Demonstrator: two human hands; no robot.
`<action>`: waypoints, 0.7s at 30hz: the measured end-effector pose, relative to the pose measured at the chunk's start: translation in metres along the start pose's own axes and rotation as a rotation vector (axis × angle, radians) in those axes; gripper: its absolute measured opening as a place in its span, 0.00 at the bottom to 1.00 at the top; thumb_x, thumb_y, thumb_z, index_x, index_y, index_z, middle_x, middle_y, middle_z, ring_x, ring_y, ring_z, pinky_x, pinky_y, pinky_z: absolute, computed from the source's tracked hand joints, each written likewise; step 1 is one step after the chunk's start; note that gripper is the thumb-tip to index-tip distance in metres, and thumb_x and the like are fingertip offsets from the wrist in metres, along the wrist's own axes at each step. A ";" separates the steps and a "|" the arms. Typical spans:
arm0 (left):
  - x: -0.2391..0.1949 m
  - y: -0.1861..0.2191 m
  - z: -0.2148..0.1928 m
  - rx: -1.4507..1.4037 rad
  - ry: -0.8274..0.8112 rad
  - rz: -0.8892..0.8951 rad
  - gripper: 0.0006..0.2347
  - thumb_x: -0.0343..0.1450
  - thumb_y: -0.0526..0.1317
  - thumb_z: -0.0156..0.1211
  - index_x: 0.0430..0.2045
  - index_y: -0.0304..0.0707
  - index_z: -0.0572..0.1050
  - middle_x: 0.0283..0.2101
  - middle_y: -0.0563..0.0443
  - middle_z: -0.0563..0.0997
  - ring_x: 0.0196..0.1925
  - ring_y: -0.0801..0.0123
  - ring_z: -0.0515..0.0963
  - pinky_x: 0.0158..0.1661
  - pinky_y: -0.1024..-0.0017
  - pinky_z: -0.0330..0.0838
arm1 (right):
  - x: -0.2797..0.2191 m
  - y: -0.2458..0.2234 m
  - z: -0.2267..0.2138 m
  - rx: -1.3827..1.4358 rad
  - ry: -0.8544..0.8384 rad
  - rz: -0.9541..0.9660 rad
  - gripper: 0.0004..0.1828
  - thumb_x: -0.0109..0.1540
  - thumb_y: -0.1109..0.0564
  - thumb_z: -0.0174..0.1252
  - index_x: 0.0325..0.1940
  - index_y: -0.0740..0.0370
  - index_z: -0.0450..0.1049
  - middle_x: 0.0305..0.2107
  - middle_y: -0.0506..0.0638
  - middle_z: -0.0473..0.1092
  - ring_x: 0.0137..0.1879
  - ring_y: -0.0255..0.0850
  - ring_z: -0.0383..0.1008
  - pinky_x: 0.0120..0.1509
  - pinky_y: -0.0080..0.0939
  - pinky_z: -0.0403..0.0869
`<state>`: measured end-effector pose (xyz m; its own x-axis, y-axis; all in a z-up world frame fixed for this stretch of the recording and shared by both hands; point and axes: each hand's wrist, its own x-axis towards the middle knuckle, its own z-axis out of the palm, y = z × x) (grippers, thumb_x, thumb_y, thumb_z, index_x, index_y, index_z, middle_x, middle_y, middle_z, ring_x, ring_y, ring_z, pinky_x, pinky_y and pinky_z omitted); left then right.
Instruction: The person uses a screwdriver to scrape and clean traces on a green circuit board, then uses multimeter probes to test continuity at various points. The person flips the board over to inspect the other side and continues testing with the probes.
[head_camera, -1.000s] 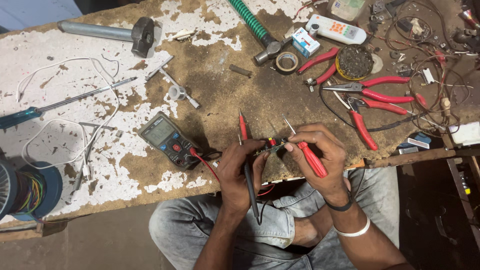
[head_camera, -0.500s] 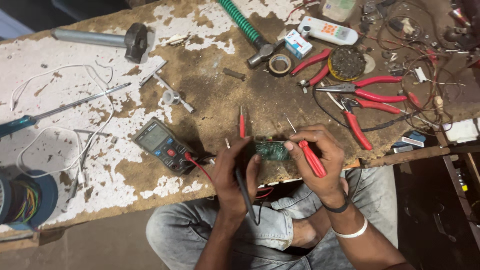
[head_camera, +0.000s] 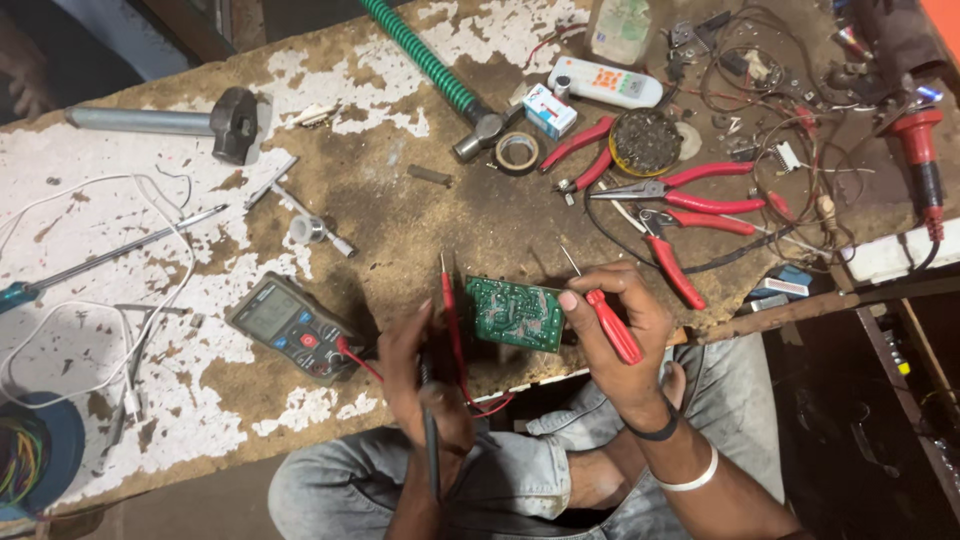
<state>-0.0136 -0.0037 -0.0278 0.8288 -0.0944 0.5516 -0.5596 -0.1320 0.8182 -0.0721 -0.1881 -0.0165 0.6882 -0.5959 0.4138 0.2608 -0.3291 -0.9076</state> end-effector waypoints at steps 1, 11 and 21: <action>-0.005 -0.005 0.001 0.022 0.005 -0.010 0.35 0.77 0.68 0.37 0.59 0.31 0.71 0.51 0.43 0.74 0.54 0.64 0.75 0.57 0.67 0.69 | 0.001 -0.001 -0.001 0.007 0.001 0.009 0.08 0.63 0.64 0.66 0.45 0.65 0.75 0.40 0.50 0.72 0.43 0.33 0.72 0.49 0.31 0.71; -0.019 -0.027 0.005 -0.008 0.015 -0.094 0.31 0.74 0.66 0.53 0.51 0.31 0.63 0.46 0.45 0.69 0.48 0.65 0.74 0.50 0.69 0.70 | 0.025 -0.037 0.007 -0.083 -0.069 -0.036 0.10 0.58 0.67 0.68 0.43 0.64 0.77 0.39 0.51 0.74 0.44 0.38 0.76 0.50 0.34 0.73; 0.011 0.013 0.005 0.297 -0.148 0.016 0.21 0.61 0.47 0.75 0.40 0.31 0.80 0.27 0.49 0.78 0.33 0.63 0.76 0.36 0.68 0.70 | 0.038 -0.053 0.011 -0.147 -0.179 -0.067 0.11 0.58 0.64 0.70 0.43 0.64 0.79 0.41 0.52 0.75 0.41 0.38 0.79 0.44 0.36 0.76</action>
<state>-0.0120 -0.0109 -0.0119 0.8224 -0.2387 0.5164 -0.5674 -0.4095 0.7144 -0.0524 -0.1851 0.0470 0.7852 -0.4338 0.4419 0.2176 -0.4749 -0.8527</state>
